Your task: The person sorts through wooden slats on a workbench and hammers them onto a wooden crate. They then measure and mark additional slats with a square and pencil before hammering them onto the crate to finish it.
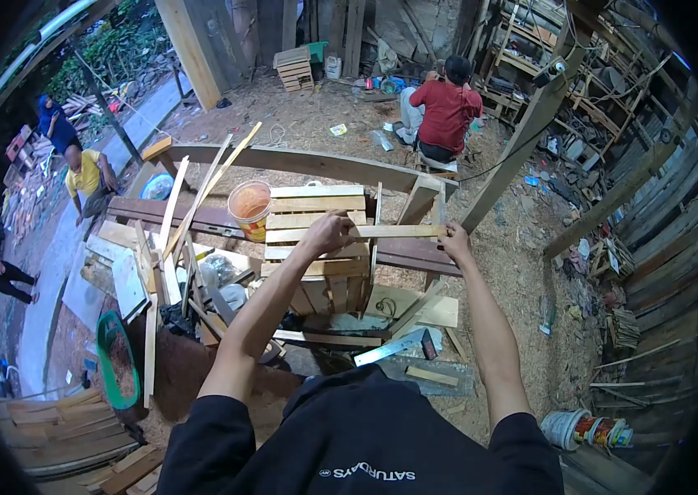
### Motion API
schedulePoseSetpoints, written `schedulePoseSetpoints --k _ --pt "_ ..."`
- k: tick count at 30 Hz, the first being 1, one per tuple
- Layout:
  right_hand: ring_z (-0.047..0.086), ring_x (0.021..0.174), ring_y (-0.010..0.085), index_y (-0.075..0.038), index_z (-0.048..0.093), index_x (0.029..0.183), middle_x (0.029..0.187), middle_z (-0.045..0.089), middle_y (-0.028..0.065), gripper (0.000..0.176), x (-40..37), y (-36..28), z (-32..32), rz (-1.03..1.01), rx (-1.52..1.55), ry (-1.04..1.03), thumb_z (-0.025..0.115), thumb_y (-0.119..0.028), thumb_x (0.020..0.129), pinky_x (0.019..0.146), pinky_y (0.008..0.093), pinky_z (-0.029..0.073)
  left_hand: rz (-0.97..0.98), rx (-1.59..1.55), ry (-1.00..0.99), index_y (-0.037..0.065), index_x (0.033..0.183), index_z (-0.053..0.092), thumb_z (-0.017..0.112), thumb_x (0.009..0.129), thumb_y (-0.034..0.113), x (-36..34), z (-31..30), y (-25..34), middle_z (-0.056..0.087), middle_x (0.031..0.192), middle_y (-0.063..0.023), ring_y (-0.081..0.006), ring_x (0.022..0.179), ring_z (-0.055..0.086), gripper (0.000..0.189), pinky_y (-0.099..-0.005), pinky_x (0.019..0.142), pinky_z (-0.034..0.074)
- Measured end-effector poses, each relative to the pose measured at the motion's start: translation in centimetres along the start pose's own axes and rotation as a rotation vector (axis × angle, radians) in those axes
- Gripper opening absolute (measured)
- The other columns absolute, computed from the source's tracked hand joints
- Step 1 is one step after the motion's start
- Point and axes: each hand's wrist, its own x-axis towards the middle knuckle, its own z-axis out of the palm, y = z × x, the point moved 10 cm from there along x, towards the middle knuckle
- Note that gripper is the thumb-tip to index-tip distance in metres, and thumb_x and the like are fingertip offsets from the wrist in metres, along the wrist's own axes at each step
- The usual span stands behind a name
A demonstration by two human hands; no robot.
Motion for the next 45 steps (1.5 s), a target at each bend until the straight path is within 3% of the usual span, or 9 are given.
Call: schedulePoseSetpoints --k 5,7,14,19,26,38,40,45 --pt "0.064 0.075 0.0179 0.004 0.055 0.109 0.093 0.064 0.0137 0.032 -1.7 -1.9 -1.1 0.109 0.061 -0.007 0.062 -0.004 0.079 0.057 0.0285 0.055 -0.024 -0.012 -0.007 0.002 0.084 0.068 0.070 0.065 0.017 0.1 0.1 -0.3 0.062 0.085 -0.0141 -0.0308 0.087 0.058 0.025 -0.0379 0.079 0.047" --pt "0.063 0.075 0.0173 0.004 0.058 0.104 0.090 0.064 0.0119 0.025 -3.0 -2.6 -1.2 0.213 0.265 -0.034 0.063 -0.004 0.081 0.056 0.0278 0.055 -0.051 0.040 -0.030 0.002 0.085 0.068 0.070 0.065 0.018 0.0 0.2 -0.4 0.062 0.085 -0.0139 -0.0303 0.088 0.058 0.026 -0.0377 0.079 0.047" --pt "0.063 0.075 0.0179 0.004 0.058 0.104 0.088 0.063 0.0107 0.023 -3.3 -3.5 -1.4 0.209 0.292 -0.065 0.061 -0.004 0.082 0.058 0.0288 0.056 -0.064 0.031 -0.004 0.003 0.084 0.068 0.072 0.064 0.018 0.1 0.4 -0.8 0.062 0.086 -0.0147 -0.0313 0.088 0.058 0.026 -0.0374 0.079 0.047" --pt "0.063 0.077 0.0186 0.004 0.058 0.102 0.088 0.062 0.0113 0.023 -3.2 -2.6 -1.1 0.338 0.446 -0.017 0.061 -0.007 0.083 0.058 0.0291 0.056 -0.074 -0.025 0.006 0.002 0.079 0.069 0.072 0.061 0.016 0.3 0.5 -0.6 0.063 0.081 -0.0153 -0.0310 0.088 0.058 0.023 -0.0371 0.081 0.047" --pt "0.063 0.074 0.0184 0.005 0.056 0.103 0.087 0.062 0.0115 0.024 -2.4 -2.7 -1.4 0.255 0.359 -0.021 0.062 -0.008 0.084 0.056 0.0281 0.055 -0.103 -0.119 0.041 0.000 0.080 0.068 0.075 0.056 0.012 0.8 1.0 -1.5 0.064 0.079 -0.0150 -0.0283 0.072 0.061 0.028 -0.0355 0.068 0.050" --pt "0.063 0.072 0.0185 0.006 0.055 0.106 0.090 0.062 0.0128 0.024 -2.2 -1.4 -3.1 0.314 0.397 0.045 0.060 -0.004 0.084 0.059 0.0288 0.056 -0.094 -0.127 0.023 0.000 0.081 0.068 0.077 0.056 0.011 2.4 2.0 -0.9 0.065 0.080 -0.0136 -0.0266 0.072 0.062 0.029 -0.0339 0.067 0.051" --pt "0.063 0.073 0.0190 0.006 0.055 0.106 0.091 0.062 0.0136 0.026 -2.0 -1.3 -2.9 0.296 0.399 0.022 0.060 -0.004 0.084 0.059 0.0292 0.056 -0.081 -0.133 -0.078 0.003 0.093 0.069 0.076 0.063 0.013 2.3 2.6 -1.1 0.067 0.085 -0.0110 -0.0200 0.074 0.063 0.033 -0.0314 0.069 0.051" --pt "0.064 0.071 0.0189 0.008 0.056 0.104 0.090 0.062 0.0142 0.025 -1.5 -1.3 -2.8 0.299 0.389 0.029 0.061 -0.004 0.083 0.060 0.0283 0.057 -0.164 -0.265 -0.044 0.005 0.094 0.070 0.069 0.072 0.010 1.3 2.4 -3.0 0.068 0.086 -0.0097 -0.0181 0.073 0.064 0.023 -0.0299 0.068 0.051"
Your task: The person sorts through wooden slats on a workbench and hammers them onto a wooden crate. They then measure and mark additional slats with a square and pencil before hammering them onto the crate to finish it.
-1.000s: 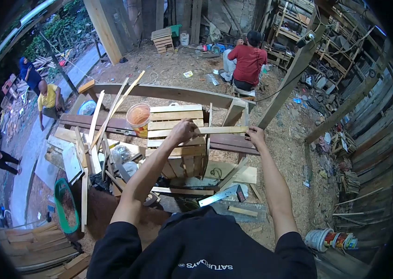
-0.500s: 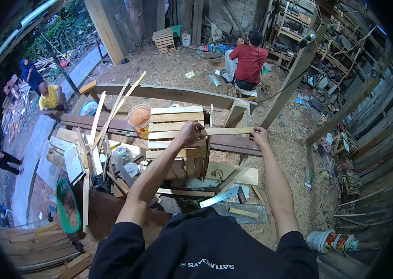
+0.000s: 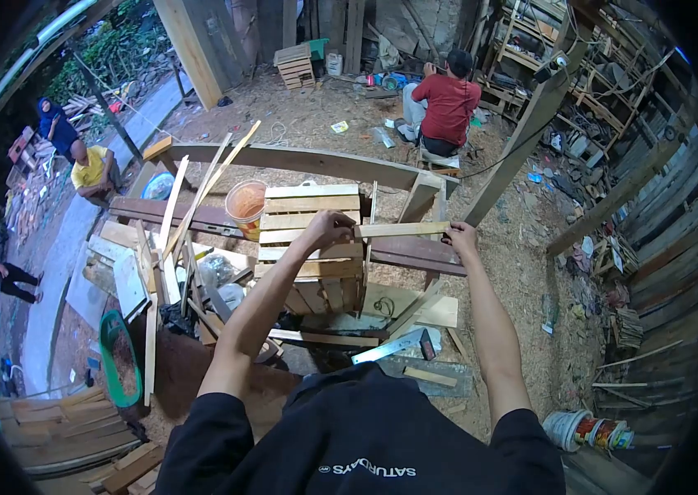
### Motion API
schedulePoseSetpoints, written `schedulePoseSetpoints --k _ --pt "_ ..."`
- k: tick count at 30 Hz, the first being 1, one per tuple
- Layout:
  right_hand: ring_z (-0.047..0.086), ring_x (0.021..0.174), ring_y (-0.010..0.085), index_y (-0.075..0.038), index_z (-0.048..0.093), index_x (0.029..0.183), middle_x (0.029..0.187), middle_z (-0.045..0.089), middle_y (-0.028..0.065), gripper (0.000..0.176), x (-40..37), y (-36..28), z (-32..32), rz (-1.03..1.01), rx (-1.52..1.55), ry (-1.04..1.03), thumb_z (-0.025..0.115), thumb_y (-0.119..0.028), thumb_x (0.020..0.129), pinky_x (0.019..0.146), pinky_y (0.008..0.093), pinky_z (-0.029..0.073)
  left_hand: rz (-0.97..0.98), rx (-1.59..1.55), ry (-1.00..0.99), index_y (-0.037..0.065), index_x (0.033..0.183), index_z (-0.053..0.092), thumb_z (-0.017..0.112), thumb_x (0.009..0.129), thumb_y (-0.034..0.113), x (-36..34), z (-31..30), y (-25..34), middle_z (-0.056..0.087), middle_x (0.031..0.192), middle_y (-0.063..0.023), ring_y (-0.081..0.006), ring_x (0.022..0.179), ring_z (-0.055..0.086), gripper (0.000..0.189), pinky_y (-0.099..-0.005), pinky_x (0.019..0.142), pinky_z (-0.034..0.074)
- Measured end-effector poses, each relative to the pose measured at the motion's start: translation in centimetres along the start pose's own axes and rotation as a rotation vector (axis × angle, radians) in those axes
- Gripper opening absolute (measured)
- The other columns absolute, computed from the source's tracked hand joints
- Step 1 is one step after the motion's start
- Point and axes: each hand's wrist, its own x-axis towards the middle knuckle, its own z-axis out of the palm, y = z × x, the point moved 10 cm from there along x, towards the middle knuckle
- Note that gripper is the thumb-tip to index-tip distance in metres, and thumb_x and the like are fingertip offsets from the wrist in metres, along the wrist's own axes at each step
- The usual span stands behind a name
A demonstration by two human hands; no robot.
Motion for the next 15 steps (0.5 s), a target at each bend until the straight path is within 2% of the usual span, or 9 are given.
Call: schedulePoseSetpoints --k 2,3,4,6,9,12,13,15 --pt "0.064 0.069 0.0187 0.008 0.056 0.103 0.090 0.062 0.0143 0.024 -0.1 -0.6 0.3 0.005 -0.015 0.002 0.061 -0.004 0.082 0.060 0.0278 0.057 -0.135 -0.120 0.073 0.006 0.093 0.070 0.069 0.073 0.010 -0.6 -0.6 -0.9 0.068 0.084 -0.0080 -0.0164 0.071 0.064 0.021 -0.0285 0.067 0.051" --pt "0.064 0.068 0.0182 0.008 0.057 0.102 0.089 0.063 0.0138 0.023 -0.1 -0.6 0.3 0.000 -0.017 0.012 0.061 -0.003 0.082 0.059 0.0272 0.056 -0.137 -0.092 0.092 0.005 0.092 0.070 0.071 0.072 0.011 -0.9 -0.9 0.1 0.068 0.081 -0.0067 -0.0145 0.069 0.064 0.020 -0.0279 0.065 0.051" --pt "0.064 0.066 0.0177 0.007 0.058 0.101 0.088 0.063 0.0133 0.022 -0.1 -0.6 0.2 -0.006 -0.019 0.022 0.061 -0.003 0.082 0.058 0.0267 0.056 -0.096 -0.069 0.107 -0.005 0.092 0.066 0.066 0.072 0.006 -1.2 -1.2 1.6 0.067 0.075 -0.0138 -0.0172 0.069 0.066 0.022 -0.0284 0.063 0.052" --pt "0.063 0.065 0.0165 0.007 0.059 0.099 0.085 0.063 0.0122 0.020 -0.1 -0.4 -0.1 -0.019 -0.001 0.016 0.062 -0.003 0.081 0.057 0.0258 0.055 -0.039 -0.106 0.139 -0.004 0.090 0.067 0.066 0.072 0.008 -1.1 -1.2 2.0 0.067 0.075 -0.0149 -0.0194 0.069 0.066 0.022 -0.0295 0.063 0.052" --pt "0.062 0.062 0.0141 0.006 0.061 0.094 0.079 0.064 0.0100 0.016 -0.3 -0.9 1.5 -0.081 -0.005 -0.025 0.063 -0.003 0.081 0.055 0.0240 0.053 0.152 0.104 0.260 -0.002 0.083 0.069 0.065 0.074 0.015 -2.0 -2.6 2.9 0.066 0.079 -0.0165 -0.0249 0.069 0.065 0.019 -0.0314 0.065 0.051" --pt "0.061 0.059 0.0118 0.005 0.063 0.088 0.073 0.063 0.0077 0.012 -0.5 -1.0 2.9 -0.103 -0.035 -0.026 0.065 -0.004 0.080 0.053 0.0224 0.051 0.057 0.000 0.206 -0.002 0.080 0.069 0.064 0.074 0.015 -2.8 -3.5 1.0 0.066 0.080 -0.0160 -0.0262 0.071 0.064 0.019 -0.0321 0.066 0.051" --pt "0.061 0.059 0.0118 0.005 0.063 0.088 0.074 0.063 0.0076 0.013 -0.4 -1.0 3.2 -0.109 -0.044 -0.020 0.064 -0.004 0.080 0.053 0.0225 0.051 -0.018 0.004 0.161 0.004 0.081 0.071 0.068 0.073 0.016 -2.8 -3.4 0.3 0.066 0.084 -0.0126 -0.0234 0.076 0.064 0.015 -0.0330 0.070 0.052" --pt "0.061 0.059 0.0125 0.005 0.063 0.088 0.075 0.063 0.0079 0.012 -0.2 -0.9 3.0 -0.105 0.005 -0.019 0.065 -0.004 0.080 0.052 0.0225 0.051 0.006 0.091 0.167 0.005 0.080 0.071 0.069 0.073 0.017 -2.6 -3.2 1.0 0.066 0.084 -0.0123 -0.0233 0.075 0.064 0.014 -0.0325 0.070 0.051"
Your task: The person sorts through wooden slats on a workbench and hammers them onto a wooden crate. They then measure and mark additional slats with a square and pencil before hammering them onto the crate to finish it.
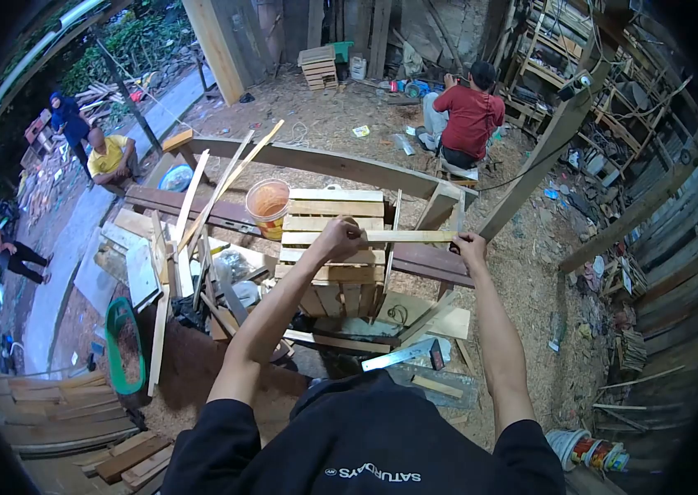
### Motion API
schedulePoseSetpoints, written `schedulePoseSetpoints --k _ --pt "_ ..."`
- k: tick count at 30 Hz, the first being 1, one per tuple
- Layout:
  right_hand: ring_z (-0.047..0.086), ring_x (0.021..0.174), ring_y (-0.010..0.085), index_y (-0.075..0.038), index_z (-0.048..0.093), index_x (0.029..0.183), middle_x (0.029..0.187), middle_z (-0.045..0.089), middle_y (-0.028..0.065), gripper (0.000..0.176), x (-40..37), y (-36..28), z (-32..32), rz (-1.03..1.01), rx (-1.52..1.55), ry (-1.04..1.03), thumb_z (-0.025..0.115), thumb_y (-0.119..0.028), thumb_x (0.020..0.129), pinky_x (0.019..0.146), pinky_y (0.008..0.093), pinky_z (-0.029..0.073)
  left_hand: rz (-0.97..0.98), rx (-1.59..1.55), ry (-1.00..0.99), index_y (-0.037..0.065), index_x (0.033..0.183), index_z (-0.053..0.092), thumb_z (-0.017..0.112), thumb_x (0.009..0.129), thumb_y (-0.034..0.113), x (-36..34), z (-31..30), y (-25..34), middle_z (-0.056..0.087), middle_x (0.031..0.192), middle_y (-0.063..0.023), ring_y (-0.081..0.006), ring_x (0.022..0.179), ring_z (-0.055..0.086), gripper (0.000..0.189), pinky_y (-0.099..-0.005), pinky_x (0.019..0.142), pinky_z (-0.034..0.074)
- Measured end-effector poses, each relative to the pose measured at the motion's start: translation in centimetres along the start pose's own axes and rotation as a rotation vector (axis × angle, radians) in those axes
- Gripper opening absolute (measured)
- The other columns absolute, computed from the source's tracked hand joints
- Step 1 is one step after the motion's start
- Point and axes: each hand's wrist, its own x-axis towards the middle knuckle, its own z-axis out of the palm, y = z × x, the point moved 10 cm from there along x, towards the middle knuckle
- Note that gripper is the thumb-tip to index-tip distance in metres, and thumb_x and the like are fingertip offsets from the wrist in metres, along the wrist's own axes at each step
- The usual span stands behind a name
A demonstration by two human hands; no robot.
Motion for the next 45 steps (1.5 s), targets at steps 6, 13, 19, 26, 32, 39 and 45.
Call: schedulePoseSetpoints --k 6,13,19,26,32,39,45 --pt "0.063 0.066 0.0157 0.005 0.061 0.098 0.084 0.064 0.0100 0.020 0.6 0.0 -2.9 0.112 0.083 0.071 0.063 -0.003 0.080 0.056 0.0249 0.053 0.077 -0.005 0.070 0.002 0.082 0.069 0.072 0.065 0.012 1.4 2.4 1.3 0.066 0.080 -0.0135 -0.0251 0.075 0.064 0.020 -0.0339 0.070 0.051" --pt "0.064 0.074 0.0192 0.002 0.059 0.105 0.092 0.063 0.0117 0.021 -1.0 0.7 -3.6 0.176 0.130 0.049 0.056 -0.008 0.086 0.060 0.0281 0.055 0.042 0.101 -0.067 -0.001 0.081 0.066 0.072 0.065 0.014 2.1 3.8 1.8 0.062 0.082 -0.0178 -0.0325 0.079 0.060 0.023 -0.0393 0.072 0.048" --pt "0.061 0.075 0.0192 0.000 0.051 0.115 0.093 0.061 0.0106 0.032 -1.3 2.1 -4.3 0.211 0.094 0.023 0.042 -0.002 0.085 0.058 0.0308 0.053 -0.009 0.082 -0.064 0.001 0.080 0.067 0.076 0.060 0.016 2.3 4.0 1.7 0.061 0.078 -0.0138 -0.0299 0.080 0.058 0.027 -0.0390 0.072 0.046" --pt "0.060 0.072 0.0176 0.000 0.050 0.119 0.095 0.061 0.0098 0.034 -1.6 2.4 -3.8 0.196 0.072 -0.030 0.045 -0.002 0.085 0.055 0.0293 0.052 -0.008 0.015 -0.040 -0.001 0.078 0.066 0.074 0.060 0.012 2.1 3.8 1.6 0.061 0.078 -0.0157 -0.0313 0.077 0.059 0.023 -0.0385 0.072 0.046" --pt "0.060 0.069 0.0175 0.000 0.052 0.119 0.094 0.061 0.0097 0.033 -1.8 2.4 -3.3 0.198 0.096 -0.074 0.048 -0.004 0.086 0.053 0.0282 0.051 -0.028 -0.003 -0.037 0.000 0.081 0.068 0.074 0.060 0.012 2.0 3.9 1.3 0.062 0.078 -0.0165 -0.0320 0.077 0.060 0.025 -0.0388 0.070 0.047" --pt "0.061 0.067 0.0179 0.001 0.059 0.109 0.090 0.062 0.0105 0.025 -1.4 2.5 -4.2 0.143 0.062 -0.047 0.052 -0.005 0.085 0.051 0.0283 0.052 0.034 0.078 -0.050 -0.002 0.087 0.066 0.073 0.067 0.009 2.0 3.6 2.3 0.065 0.076 -0.0132 -0.0207 0.068 0.064 0.025 -0.0315 0.064 0.050" --pt "0.061 0.065 0.0179 0.002 0.060 0.105 0.084 0.062 0.0102 0.022 -1.7 1.9 -4.2 0.137 0.031 -0.020 0.055 -0.005 0.084 0.051 0.0275 0.051 0.024 0.016 -0.055 -0.001 0.078 0.067 0.073 0.061 0.012 1.9 3.5 2.4 0.061 0.078 -0.0179 -0.0321 0.076 0.060 0.023 -0.0398 0.069 0.047"
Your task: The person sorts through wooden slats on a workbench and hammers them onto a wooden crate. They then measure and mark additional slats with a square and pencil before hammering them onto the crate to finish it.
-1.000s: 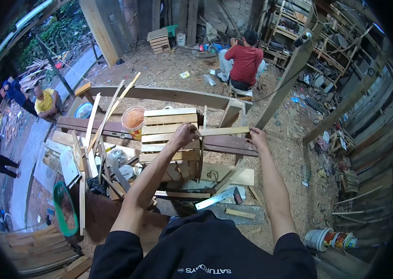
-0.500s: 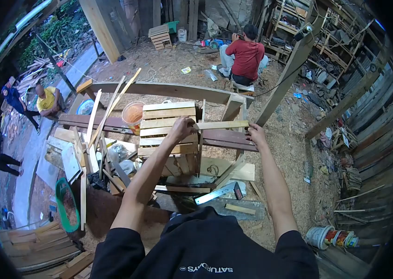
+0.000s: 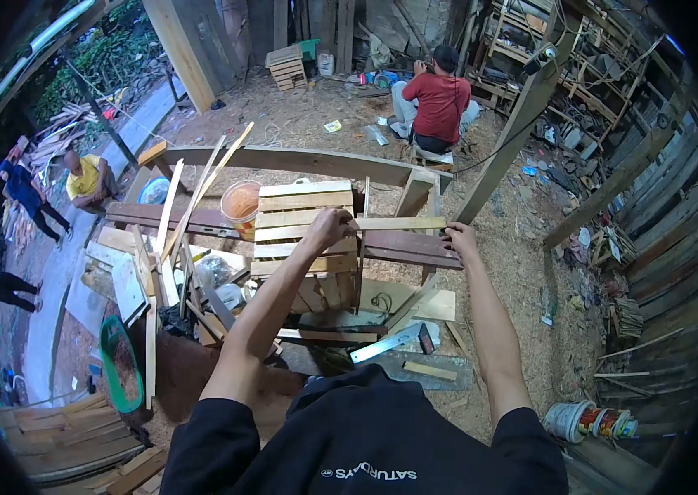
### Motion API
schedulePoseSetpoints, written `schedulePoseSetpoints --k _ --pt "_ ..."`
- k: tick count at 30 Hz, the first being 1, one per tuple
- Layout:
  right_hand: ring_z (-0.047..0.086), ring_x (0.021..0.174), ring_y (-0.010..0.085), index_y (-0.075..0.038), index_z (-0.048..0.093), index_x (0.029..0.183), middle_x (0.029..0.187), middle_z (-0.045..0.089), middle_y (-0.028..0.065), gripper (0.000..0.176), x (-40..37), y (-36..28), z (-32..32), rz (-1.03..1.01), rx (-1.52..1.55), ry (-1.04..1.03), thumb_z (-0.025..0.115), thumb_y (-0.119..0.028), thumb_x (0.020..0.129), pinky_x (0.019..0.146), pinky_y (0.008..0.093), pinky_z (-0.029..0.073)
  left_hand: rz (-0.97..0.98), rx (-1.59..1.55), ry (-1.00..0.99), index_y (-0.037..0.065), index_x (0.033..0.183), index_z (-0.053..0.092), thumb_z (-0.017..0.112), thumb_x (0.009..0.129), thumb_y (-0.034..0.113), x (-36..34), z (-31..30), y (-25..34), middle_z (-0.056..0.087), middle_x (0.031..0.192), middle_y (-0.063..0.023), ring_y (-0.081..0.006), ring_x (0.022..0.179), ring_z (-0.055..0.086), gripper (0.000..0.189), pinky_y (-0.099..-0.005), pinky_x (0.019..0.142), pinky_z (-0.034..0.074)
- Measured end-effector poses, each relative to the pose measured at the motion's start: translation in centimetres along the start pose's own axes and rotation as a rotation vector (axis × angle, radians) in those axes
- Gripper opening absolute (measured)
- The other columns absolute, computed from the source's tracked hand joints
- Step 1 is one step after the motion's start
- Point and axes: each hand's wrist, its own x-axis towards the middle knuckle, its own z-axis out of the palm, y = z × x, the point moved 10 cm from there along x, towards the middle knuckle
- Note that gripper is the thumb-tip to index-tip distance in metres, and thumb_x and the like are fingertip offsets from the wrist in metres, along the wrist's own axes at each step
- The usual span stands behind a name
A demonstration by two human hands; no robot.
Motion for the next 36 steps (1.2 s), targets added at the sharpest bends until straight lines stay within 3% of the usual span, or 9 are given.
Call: schedulePoseSetpoints --k 7,14,16,20,24,26,29,32,36 --pt "0.061 0.063 0.0143 0.001 0.064 0.100 0.077 0.063 0.0079 0.020 -1.1 -1.2 1.7 -0.035 -0.114 -0.030 0.060 -0.008 0.082 0.049 0.0258 0.050 0.083 0.112 0.057 0.000 0.080 0.067 0.069 0.064 0.008 -1.4 -2.0 -0.9 0.062 0.080 -0.0166 -0.0336 0.080 0.059 0.018 -0.0398 0.073 0.047" --pt "0.060 0.060 0.0113 -0.002 0.069 0.092 0.077 0.067 0.0044 0.020 -3.6 -4.1 9.9 -0.151 -0.261 -0.130 0.068 -0.017 0.079 0.048 0.0245 0.049 0.029 0.217 0.139 0.004 0.082 0.069 0.069 0.064 0.009 -6.1 -8.6 -4.8 0.062 0.088 -0.0131 -0.0301 0.092 0.057 0.018 -0.0363 0.083 0.045" --pt "0.060 0.060 0.0102 -0.002 0.069 0.090 0.075 0.067 0.0037 0.020 -3.9 -4.1 12.4 -0.171 -0.245 -0.170 0.069 -0.018 0.078 0.048 0.0237 0.049 0.068 0.282 0.157 0.007 0.079 0.069 0.071 0.063 0.008 -7.3 -10.8 -5.3 0.062 0.084 -0.0096 -0.0276 0.087 0.057 0.017 -0.0356 0.078 0.046" --pt "0.054 0.055 0.0081 -0.002 0.070 0.085 0.068 0.064 0.0021 0.019 -5.0 -5.7 17.0 -0.282 -0.240 -0.181 0.071 -0.018 0.075 0.047 0.0233 0.044 -0.043 0.252 0.186 0.010 0.083 0.071 0.074 0.061 0.009 -10.0 -13.8 -8.4 0.062 0.083 -0.0105 -0.0260 0.078 0.059 0.021 -0.0346 0.071 0.047" --pt "0.052 0.051 0.0074 -0.001 0.071 0.081 0.063 0.062 0.0016 0.018 -6.7 -7.7 19.6 -0.398 -0.182 -0.165 0.072 -0.017 0.072 0.047 0.0241 0.040 -0.110 0.249 0.309 0.007 0.083 0.071 0.070 0.063 0.005 -12.1 -15.7 -11.0 0.061 0.080 -0.0144 -0.0313 0.082 0.059 0.020 -0.0374 0.078 0.046" --pt "0.053 0.053 0.0076 -0.001 0.071 0.082 0.064 0.064 0.0026 0.021 -8.1 -7.9 19.8 -0.207 -0.287 -0.179 0.073 -0.019 0.071 0.048 0.0241 0.042 -0.171 0.257 0.324 0.007 0.086 0.071 0.066 0.063 0.001 -12.7 -16.1 -12.4 0.065 0.077 -0.0130 -0.0277 0.079 0.062 0.024 -0.0344 0.075 0.049" --pt "0.056 0.057 0.0079 0.000 0.071 0.082 0.066 0.065 0.0035 0.022 -6.8 -6.5 20.3 -0.265 -0.279 -0.190 0.073 -0.019 0.071 0.052 0.0246 0.044 -0.438 -0.129 0.338 0.005 0.086 0.071 0.061 0.064 0.001 -13.7 -15.4 -15.6 0.068 0.075 -0.0118 -0.0213 0.073 0.065 0.024 -0.0304 0.070 0.051" --pt "0.056 0.058 0.0081 0.000 0.071 0.081 0.067 0.065 0.0036 0.021 -7.7 -7.4 20.0 -0.264 -0.283 -0.180 0.073 -0.019 0.070 0.054 0.0247 0.045 -0.471 0.002 0.289 0.003 0.091 0.069 0.072 0.069 0.010 -13.5 -15.6 -14.0 0.069 0.080 -0.0081 -0.0123 0.072 0.065 0.023 -0.0264 0.068 0.051" --pt "0.055 0.057 0.0083 0.000 0.071 0.079 0.066 0.065 0.0036 0.019 -6.9 -6.6 20.5 -0.324 -0.209 -0.184 0.073 -0.017 0.070 0.053 0.0241 0.044 -0.604 -0.320 0.283 -0.004 0.088 0.069 0.065 0.076 0.016 -13.9 -14.7 -16.9 0.069 0.075 -0.0098 -0.0140 0.069 0.066 0.023 -0.0248 0.064 0.051"
